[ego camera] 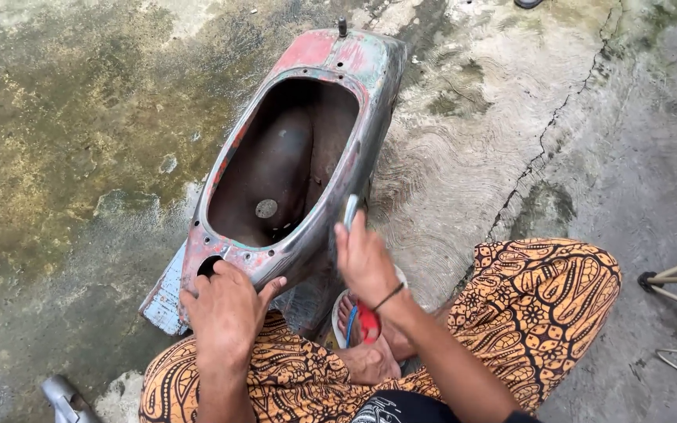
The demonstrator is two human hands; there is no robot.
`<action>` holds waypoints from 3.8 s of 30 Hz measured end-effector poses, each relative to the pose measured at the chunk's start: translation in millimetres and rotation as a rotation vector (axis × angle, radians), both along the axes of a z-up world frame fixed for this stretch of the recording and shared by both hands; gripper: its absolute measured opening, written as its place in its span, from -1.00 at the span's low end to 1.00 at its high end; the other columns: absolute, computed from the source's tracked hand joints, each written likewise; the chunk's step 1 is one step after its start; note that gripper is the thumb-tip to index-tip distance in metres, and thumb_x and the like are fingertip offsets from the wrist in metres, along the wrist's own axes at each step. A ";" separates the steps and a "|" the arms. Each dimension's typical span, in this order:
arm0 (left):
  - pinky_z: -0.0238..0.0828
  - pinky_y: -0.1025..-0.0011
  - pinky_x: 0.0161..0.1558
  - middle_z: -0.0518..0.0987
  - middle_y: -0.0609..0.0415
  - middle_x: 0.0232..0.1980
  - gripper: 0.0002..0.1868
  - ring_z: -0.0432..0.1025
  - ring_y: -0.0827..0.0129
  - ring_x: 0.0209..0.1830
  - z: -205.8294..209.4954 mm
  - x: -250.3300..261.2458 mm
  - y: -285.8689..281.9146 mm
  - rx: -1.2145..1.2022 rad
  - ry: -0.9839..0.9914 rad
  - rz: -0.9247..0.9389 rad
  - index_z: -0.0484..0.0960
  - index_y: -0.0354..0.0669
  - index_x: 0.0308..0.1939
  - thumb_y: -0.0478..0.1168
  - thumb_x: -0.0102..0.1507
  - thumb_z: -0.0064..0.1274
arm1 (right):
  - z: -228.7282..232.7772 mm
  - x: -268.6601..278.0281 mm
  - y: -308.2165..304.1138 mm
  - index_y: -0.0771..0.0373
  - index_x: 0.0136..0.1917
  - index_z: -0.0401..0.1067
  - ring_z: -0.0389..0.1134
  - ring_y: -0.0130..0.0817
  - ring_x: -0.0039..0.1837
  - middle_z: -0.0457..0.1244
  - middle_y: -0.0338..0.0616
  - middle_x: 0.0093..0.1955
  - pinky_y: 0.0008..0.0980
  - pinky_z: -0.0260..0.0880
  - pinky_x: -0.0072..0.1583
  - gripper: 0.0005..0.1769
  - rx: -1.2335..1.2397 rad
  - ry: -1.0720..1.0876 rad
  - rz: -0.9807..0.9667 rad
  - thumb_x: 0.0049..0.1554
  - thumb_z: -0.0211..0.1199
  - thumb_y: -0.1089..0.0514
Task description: The person scrubs the exterior surface of a large, hollow metal part using a wire brush. They hold the part steady with their left hand while vigorously brushing the sides and edges with their right hand.
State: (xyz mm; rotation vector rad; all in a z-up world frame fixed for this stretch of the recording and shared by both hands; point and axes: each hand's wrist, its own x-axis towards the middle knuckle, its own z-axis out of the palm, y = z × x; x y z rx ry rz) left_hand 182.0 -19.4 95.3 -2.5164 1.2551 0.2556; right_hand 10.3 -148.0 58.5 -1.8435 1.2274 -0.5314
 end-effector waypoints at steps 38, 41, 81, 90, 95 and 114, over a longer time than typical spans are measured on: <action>0.38 0.03 0.11 0.64 0.13 -0.24 -0.02 0.52 0.19 -0.04 -9.0 -0.6 3.4 -0.059 -0.106 -0.031 0.49 -0.12 -0.10 0.75 0.07 -0.11 | -22.7 -19.1 -90.2 0.20 0.08 0.17 -0.05 -0.60 -0.52 0.08 -0.40 -0.44 -0.59 -0.01 -0.53 -0.66 -0.067 0.135 -0.011 0.44 -0.34 -0.03; 0.39 0.06 0.04 0.63 0.16 -0.30 0.03 0.53 0.20 -0.10 -17.9 -0.9 5.8 -0.078 -0.190 -0.059 0.50 -0.13 -0.11 0.80 0.02 -0.14 | 9.9 -15.4 -33.5 0.30 0.15 0.14 0.04 -0.56 -0.60 0.16 -0.32 -0.48 -0.61 0.06 -0.62 -0.66 -0.044 0.134 0.127 0.44 -0.39 0.05; 0.39 -0.34 -0.06 0.57 -0.57 -0.08 -0.33 0.51 -0.53 -0.02 71.3 -99.8 -21.6 -0.361 1.113 -0.310 0.35 -0.52 0.17 0.12 0.33 -0.02 | -23.7 -36.9 -58.9 0.18 0.35 0.33 0.11 -0.53 0.24 0.18 -0.33 0.07 -0.28 0.07 0.45 -0.62 -0.238 -0.698 -0.333 0.46 -0.19 -0.01; 0.40 -0.05 -0.39 0.58 -0.39 -0.42 -0.62 0.54 -0.36 -0.34 24.0 -115.5 -29.1 -0.638 1.146 -0.302 0.39 -0.19 -0.13 0.07 0.46 -0.26 | -27.5 -56.9 -90.5 0.28 0.43 0.26 0.05 -0.24 0.52 0.22 -0.03 0.33 0.06 -0.19 0.58 -0.50 -0.289 -0.717 -0.360 0.47 -0.25 -0.06; 0.41 -0.07 -0.35 0.59 -0.44 -0.39 -0.63 0.53 -0.42 -0.28 32.2 -114.6 -28.7 -0.628 1.188 -0.248 0.39 -0.17 -0.14 0.08 0.45 -0.23 | -17.2 -52.8 -90.2 0.32 0.36 0.30 0.15 -0.35 0.39 0.24 -0.15 0.15 0.00 -0.05 0.55 -0.54 -0.302 -0.726 -0.349 0.47 -0.25 -0.02; 0.45 -0.02 -0.31 0.61 -0.40 -0.42 -0.63 0.55 -0.37 -0.31 41.1 -114.7 -26.1 -0.645 1.234 -0.211 0.41 -0.20 -0.16 0.03 0.46 -0.28 | -13.8 -47.1 -96.8 0.36 0.37 0.28 0.10 -0.19 0.48 0.25 -0.01 0.18 0.17 -0.18 0.56 -0.53 -0.293 -0.667 -0.316 0.47 -0.27 0.01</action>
